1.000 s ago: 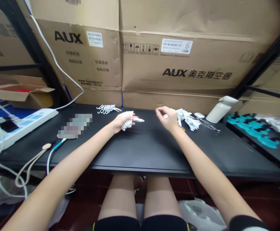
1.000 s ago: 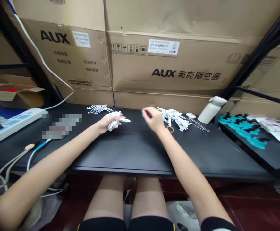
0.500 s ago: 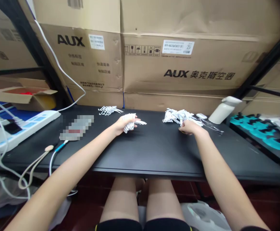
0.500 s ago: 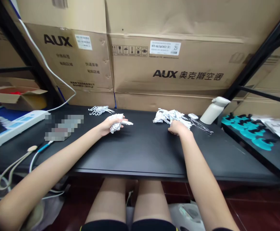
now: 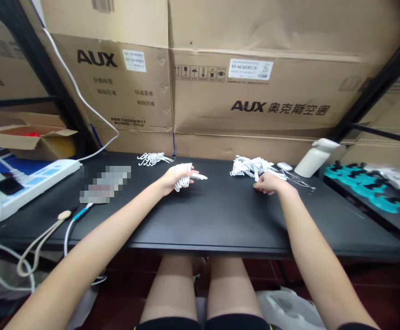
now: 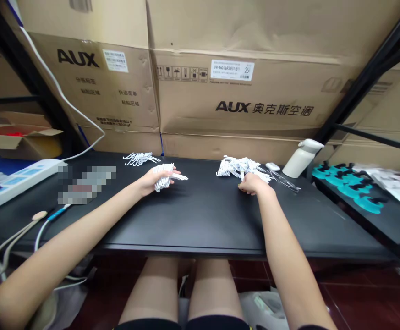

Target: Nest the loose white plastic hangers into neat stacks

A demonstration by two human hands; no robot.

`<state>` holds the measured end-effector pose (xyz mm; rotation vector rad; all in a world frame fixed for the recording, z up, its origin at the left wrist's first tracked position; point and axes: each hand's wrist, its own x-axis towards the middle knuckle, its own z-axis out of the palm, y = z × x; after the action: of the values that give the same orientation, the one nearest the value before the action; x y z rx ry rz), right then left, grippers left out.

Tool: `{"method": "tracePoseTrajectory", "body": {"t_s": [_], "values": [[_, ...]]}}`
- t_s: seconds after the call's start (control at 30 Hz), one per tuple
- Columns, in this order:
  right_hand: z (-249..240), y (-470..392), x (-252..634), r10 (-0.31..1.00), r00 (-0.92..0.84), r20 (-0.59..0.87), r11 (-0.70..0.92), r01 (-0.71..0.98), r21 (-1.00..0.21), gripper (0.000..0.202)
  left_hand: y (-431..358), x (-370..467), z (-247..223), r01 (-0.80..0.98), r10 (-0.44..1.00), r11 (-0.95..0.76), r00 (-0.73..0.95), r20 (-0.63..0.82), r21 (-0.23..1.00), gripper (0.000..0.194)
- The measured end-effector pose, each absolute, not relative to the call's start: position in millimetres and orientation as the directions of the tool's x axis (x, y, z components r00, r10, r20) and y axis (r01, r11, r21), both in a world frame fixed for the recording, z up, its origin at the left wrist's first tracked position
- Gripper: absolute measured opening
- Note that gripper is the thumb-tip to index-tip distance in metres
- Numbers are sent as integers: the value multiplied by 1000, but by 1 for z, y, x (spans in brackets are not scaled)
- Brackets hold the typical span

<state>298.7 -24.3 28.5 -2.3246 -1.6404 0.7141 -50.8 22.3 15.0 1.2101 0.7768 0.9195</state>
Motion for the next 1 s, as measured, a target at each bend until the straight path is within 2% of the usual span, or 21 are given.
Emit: {"method": "tracePoseTrajectory", "body": {"t_s": [0.37,0.5,0.57,0.73,0.83,0.9,0.93,1.0], "values": [[28,-24,293,976,121,-181,-199,835,-513,8,16,-48,20,-160,914,127,401,-53,979,37],[26,-24,289,977,147,-156,-208,825,-525,6,16,-46,18,-146,911,121,409,-52,982,39],[25,-23,289,982,169,-86,-190,846,-498,5,17,-46,18,-148,910,113,412,-43,982,39],[26,-19,294,933,247,263,-120,900,-419,4,19,-47,16,-154,907,107,419,-33,982,39],[28,-18,293,870,298,392,-61,855,-514,5,20,-48,14,-153,900,103,435,-27,983,41],[29,-18,285,844,330,423,27,761,-648,6,20,-49,14,-152,899,105,438,-28,983,41],[28,-19,278,844,337,417,84,685,-723,7,19,-48,13,-152,898,107,440,-30,983,41],[26,-20,260,896,295,331,185,429,-884,14,19,-48,13,-154,894,113,447,-33,982,41]]}}
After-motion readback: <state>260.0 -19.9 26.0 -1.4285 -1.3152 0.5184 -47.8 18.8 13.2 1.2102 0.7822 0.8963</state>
